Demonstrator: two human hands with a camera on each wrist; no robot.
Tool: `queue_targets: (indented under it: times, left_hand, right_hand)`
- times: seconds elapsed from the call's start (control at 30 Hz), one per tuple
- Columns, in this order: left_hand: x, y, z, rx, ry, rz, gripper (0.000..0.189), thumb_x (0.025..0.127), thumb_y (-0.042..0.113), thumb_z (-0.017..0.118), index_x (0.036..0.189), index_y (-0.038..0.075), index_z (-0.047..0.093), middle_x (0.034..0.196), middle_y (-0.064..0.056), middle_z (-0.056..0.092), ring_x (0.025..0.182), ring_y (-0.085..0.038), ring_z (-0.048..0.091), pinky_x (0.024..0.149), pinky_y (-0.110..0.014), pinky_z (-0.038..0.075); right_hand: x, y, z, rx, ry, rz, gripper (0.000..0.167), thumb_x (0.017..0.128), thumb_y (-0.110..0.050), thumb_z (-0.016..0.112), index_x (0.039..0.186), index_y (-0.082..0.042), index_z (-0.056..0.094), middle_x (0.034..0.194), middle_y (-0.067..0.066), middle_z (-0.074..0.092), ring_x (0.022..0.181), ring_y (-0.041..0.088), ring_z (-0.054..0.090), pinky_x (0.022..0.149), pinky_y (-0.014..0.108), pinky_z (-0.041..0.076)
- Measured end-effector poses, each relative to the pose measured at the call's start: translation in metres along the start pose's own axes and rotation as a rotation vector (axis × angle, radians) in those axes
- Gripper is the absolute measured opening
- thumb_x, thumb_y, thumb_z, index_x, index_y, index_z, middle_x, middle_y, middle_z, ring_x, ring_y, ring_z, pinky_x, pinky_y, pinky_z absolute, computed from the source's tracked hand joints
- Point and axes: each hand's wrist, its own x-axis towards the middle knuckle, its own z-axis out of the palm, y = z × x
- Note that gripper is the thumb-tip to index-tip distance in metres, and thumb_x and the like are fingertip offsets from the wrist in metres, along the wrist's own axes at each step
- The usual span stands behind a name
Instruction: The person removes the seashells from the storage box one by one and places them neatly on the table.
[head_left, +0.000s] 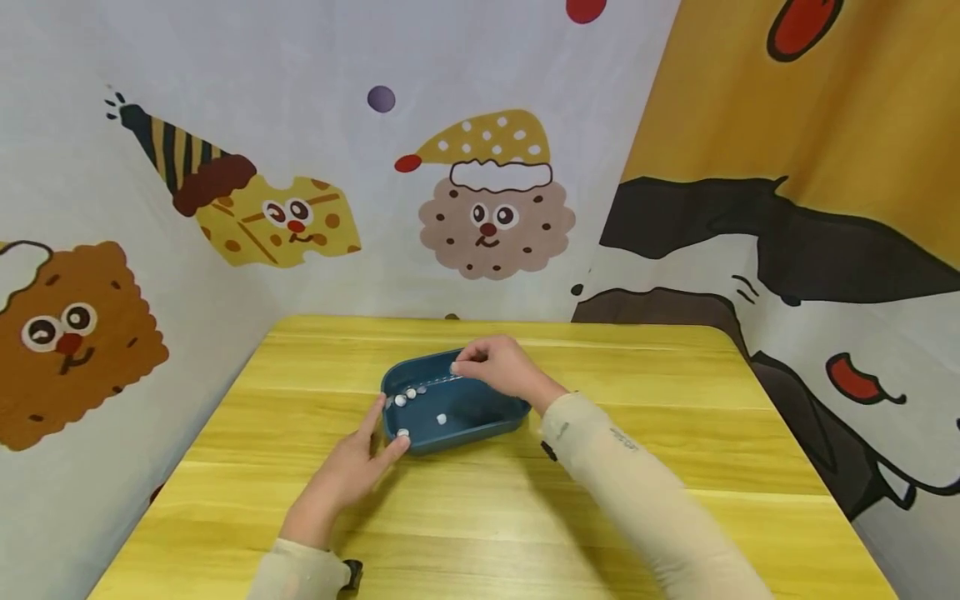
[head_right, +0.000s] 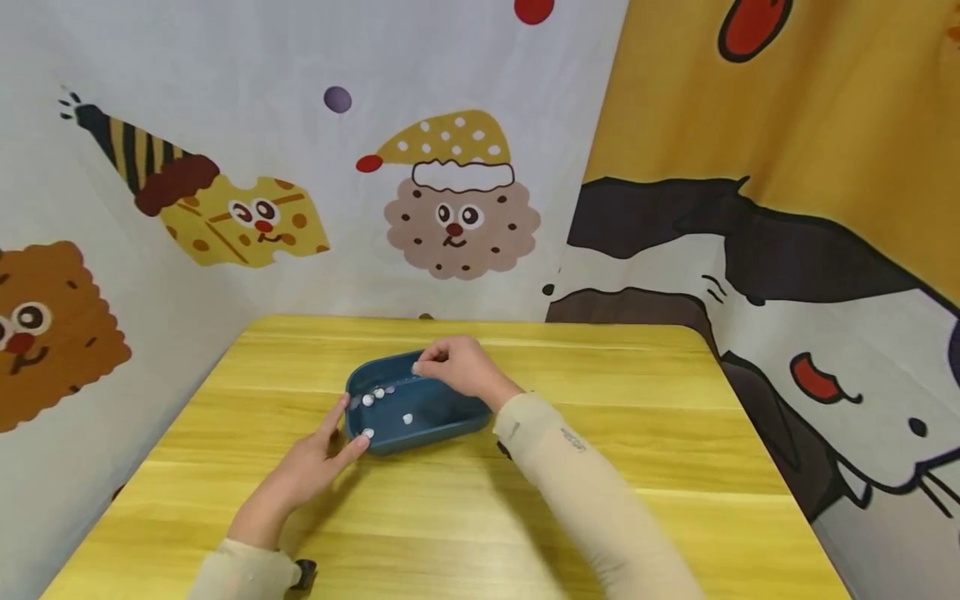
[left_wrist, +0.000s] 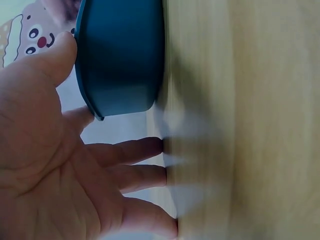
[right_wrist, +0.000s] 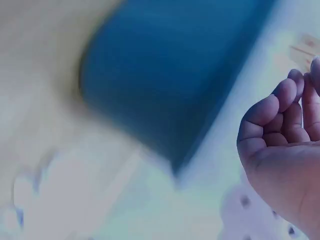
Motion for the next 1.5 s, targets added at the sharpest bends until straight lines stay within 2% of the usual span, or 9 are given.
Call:
queue_targets:
  times: [0.13,0.27,0.37,0.43,0.53,0.67,0.73,1.13,1.5]
  left_hand:
    - [0.000,-0.002,-0.002,0.014,-0.010,0.009,0.094,0.106,0.070,0.048,0.174,0.030,-0.003,0.166,-0.033,0.038,0.147,-0.060,0.044,0.116,-0.074,0.041]
    - [-0.003,-0.005,-0.009,0.020,-0.018,0.007,0.096,0.105,0.073,0.046,0.173,0.032,-0.007,0.167,-0.034,0.034,0.149,-0.062,0.040,0.115,-0.076,0.040]
    - [-0.007,-0.009,-0.015,0.022,-0.020,-0.002,0.098,0.104,0.074,0.046,0.173,0.031,-0.009,0.168,-0.034,0.031,0.150,-0.063,0.036,0.114,-0.077,0.039]
    - [-0.009,-0.011,-0.017,0.023,-0.023,-0.005,0.100,0.104,0.074,0.047,0.173,0.030,-0.010,0.169,-0.034,0.030,0.151,-0.063,0.035,0.115,-0.077,0.039]
    - [-0.011,-0.013,-0.016,0.026,-0.024,-0.007,0.102,0.103,0.074,0.048,0.173,0.028,-0.012,0.170,-0.032,0.030,0.152,-0.063,0.034,0.116,-0.077,0.038]
    - [-0.008,-0.010,-0.013,0.023,-0.027,0.006,0.105,0.102,0.075,0.048,0.172,0.027,-0.014,0.169,-0.032,0.030,0.151,-0.063,0.034,0.115,-0.077,0.039]
    - [-0.007,-0.009,-0.011,0.019,-0.030,0.009,0.106,0.102,0.075,0.049,0.172,0.026,-0.014,0.169,-0.032,0.031,0.151,-0.063,0.034,0.115,-0.077,0.039]
    - [-0.004,-0.007,-0.004,0.045,-0.025,0.005,0.108,0.102,0.074,0.050,0.173,0.021,-0.012,0.168,-0.034,0.031,0.150,-0.063,0.036,0.115,-0.077,0.040]
    - [0.000,-0.006,0.002,0.063,-0.028,0.018,0.114,0.097,0.084,0.047,0.172,0.025,-0.016,0.167,-0.036,0.033,0.149,-0.064,0.036,0.113,-0.078,0.039]
  right_hand:
    - [-0.039,0.011,-0.049,0.020,0.062,0.052,0.021,0.100,-0.042,0.077,0.105,-0.022,0.081,0.104,0.001,0.078,0.095,0.023,0.067,0.084,0.034,0.056]
    - [-0.076,0.049,-0.091,-0.029,0.111,0.175,0.030,0.102,-0.043,0.074,0.112,-0.015,0.080,0.110,0.007,0.077,0.098,0.025,0.064,0.084,0.034,0.053]
    - [-0.095,0.078,-0.106,-0.083,0.116,0.284,0.032,0.103,-0.042,0.072,0.116,-0.013,0.079,0.116,0.008,0.077,0.101,0.028,0.065,0.084,0.036,0.054]
    - [-0.103,0.095,-0.108,-0.121,0.111,0.317,0.032,0.103,-0.041,0.072,0.116,-0.014,0.080,0.119,0.007,0.078,0.102,0.024,0.066,0.084,0.035,0.054]
    - [-0.112,0.114,-0.102,-0.157,0.113,0.345,0.027,0.101,-0.040,0.075,0.112,-0.016,0.083,0.112,0.005,0.080,0.091,0.019,0.064,0.076,0.032,0.051]
    - [-0.120,0.131,-0.092,-0.181,0.116,0.377,0.025,0.098,-0.039,0.079,0.106,-0.016,0.084,0.102,0.003,0.079,0.078,0.017,0.057,0.069,0.030,0.046]
    - [-0.123,0.136,-0.089,-0.202,0.124,0.384,0.025,0.098,-0.040,0.080,0.104,-0.016,0.084,0.102,0.001,0.080,0.078,0.016,0.058,0.069,0.029,0.046]
    - [-0.119,0.133,-0.080,-0.246,0.136,0.367,0.024,0.097,-0.040,0.080,0.104,-0.017,0.085,0.108,0.002,0.081,0.089,0.014,0.066,0.077,0.031,0.053]
    - [-0.115,0.132,-0.077,-0.281,0.188,0.410,0.023,0.097,-0.039,0.079,0.097,-0.017,0.082,0.098,0.000,0.078,0.083,0.016,0.061,0.076,0.031,0.049]
